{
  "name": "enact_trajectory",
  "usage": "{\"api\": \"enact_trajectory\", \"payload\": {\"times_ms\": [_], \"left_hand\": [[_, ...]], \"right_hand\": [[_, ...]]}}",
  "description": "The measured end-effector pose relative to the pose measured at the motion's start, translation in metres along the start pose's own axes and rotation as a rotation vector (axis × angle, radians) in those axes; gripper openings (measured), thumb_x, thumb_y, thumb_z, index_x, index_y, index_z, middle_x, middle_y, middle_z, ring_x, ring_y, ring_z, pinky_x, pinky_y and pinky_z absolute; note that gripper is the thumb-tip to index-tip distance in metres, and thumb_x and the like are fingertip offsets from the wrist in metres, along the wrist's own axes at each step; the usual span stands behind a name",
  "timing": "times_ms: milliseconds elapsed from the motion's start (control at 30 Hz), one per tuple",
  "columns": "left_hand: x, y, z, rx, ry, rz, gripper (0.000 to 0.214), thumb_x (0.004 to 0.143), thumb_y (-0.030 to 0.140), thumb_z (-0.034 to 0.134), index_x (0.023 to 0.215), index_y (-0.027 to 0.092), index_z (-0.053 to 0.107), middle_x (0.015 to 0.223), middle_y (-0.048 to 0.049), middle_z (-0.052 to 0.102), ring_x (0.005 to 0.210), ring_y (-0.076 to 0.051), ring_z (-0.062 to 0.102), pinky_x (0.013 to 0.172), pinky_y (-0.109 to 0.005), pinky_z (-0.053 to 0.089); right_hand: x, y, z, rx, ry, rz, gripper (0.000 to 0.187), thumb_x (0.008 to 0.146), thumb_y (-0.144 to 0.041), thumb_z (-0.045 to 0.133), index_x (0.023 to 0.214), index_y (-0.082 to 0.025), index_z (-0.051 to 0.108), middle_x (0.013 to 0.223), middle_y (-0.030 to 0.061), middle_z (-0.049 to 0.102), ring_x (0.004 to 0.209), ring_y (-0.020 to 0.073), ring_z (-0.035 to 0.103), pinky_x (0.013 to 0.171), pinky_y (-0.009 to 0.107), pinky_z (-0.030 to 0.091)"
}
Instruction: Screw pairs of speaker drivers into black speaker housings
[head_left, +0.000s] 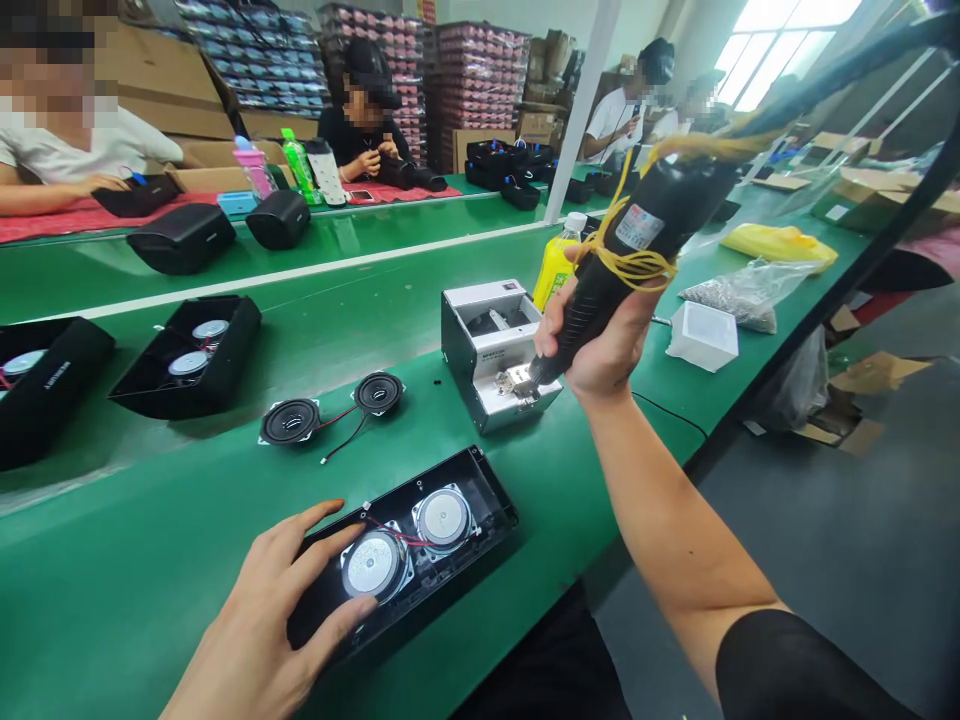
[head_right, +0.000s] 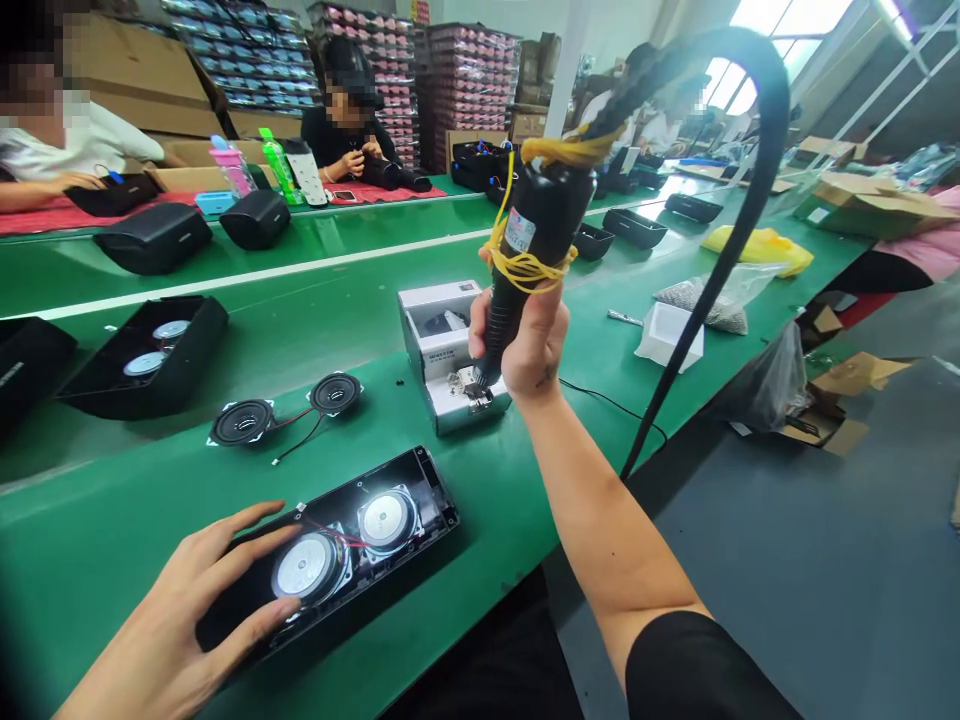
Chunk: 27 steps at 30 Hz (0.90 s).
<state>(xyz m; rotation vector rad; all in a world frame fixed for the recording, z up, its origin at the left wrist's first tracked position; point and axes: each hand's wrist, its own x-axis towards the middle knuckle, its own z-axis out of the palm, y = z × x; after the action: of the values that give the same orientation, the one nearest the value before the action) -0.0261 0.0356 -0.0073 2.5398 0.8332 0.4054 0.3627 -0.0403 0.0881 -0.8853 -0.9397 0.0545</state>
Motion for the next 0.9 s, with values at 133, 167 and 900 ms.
{"api": "enact_trajectory", "payload": {"times_ms": [133,167,900], "left_hand": [[-0.013,0.007,-0.008,-0.017,0.026,0.004,0.046,0.102,0.062,0.058,0.144,0.046,0.06,0.166,-0.0003,0.048,0.151,-0.038,0.049,0.111,-0.061,0.059],[-0.017,0.007,-0.01,-0.002,0.031,0.031,0.047,0.102,0.062,0.058,0.146,0.048,0.058,0.168,-0.0001,0.046,0.152,-0.038,0.047,0.111,-0.062,0.059],[-0.039,0.042,0.001,-0.008,0.015,-0.029,0.052,0.099,0.021,0.069,0.146,0.043,0.061,0.185,-0.0002,0.002,0.169,-0.039,0.01,0.126,-0.069,0.044]], "right_hand": [[-0.003,-0.006,0.001,0.01,-0.006,-0.022,0.066,0.094,-0.088,0.049,0.105,-0.027,0.071,0.061,-0.0044,0.052,0.037,0.011,0.044,0.035,0.026,0.033],[-0.004,-0.009,0.002,0.01,-0.015,-0.024,0.064,0.094,-0.087,0.051,0.1,-0.026,0.071,0.061,-0.0041,0.053,0.037,0.0106,0.045,0.035,0.025,0.034],[-0.04,-0.096,0.141,0.492,-0.282,0.496,0.045,0.079,-0.068,0.088,0.095,-0.028,0.074,0.057,-0.006,0.061,0.035,0.0147,0.045,0.033,0.031,0.034]]}}
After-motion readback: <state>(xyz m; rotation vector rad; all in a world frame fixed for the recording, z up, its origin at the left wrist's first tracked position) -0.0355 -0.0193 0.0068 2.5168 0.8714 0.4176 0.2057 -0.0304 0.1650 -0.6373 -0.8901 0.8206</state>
